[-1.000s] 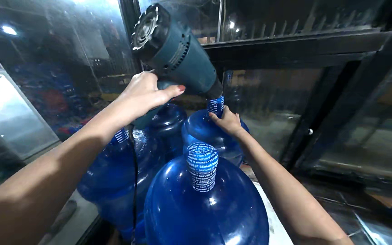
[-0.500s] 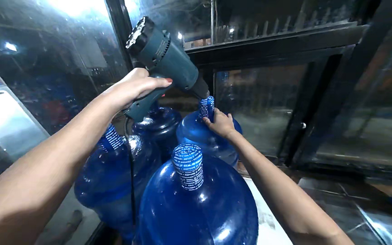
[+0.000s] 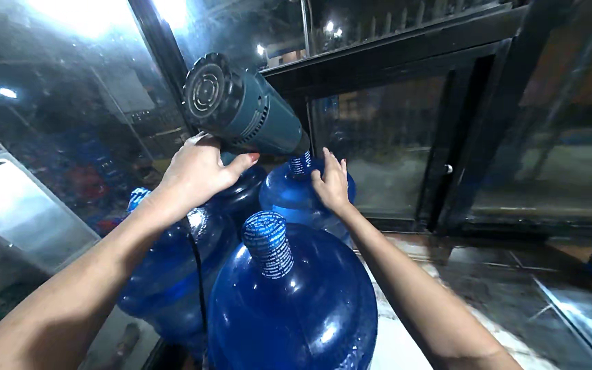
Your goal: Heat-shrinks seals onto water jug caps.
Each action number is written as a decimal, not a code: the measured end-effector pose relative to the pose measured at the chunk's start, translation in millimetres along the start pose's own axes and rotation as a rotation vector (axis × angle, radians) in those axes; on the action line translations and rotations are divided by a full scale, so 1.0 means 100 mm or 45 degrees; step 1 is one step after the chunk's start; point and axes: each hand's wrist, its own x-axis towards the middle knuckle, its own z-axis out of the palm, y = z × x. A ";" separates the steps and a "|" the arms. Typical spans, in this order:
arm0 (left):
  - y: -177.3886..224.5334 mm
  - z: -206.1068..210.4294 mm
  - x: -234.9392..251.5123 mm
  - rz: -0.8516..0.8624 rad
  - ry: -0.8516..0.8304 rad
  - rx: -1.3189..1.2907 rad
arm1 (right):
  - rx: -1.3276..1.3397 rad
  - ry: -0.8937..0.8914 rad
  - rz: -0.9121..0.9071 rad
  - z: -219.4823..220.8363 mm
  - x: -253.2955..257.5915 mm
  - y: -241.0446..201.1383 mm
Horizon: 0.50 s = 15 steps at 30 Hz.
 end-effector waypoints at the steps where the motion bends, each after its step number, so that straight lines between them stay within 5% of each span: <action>1: 0.01 0.00 -0.05 0.009 -0.010 -0.005 | 0.044 0.023 0.007 0.00 -0.01 0.00; 15: -0.37 0.17 -0.57 -0.300 0.058 -0.407 | 0.342 0.171 0.042 -0.01 -0.04 0.09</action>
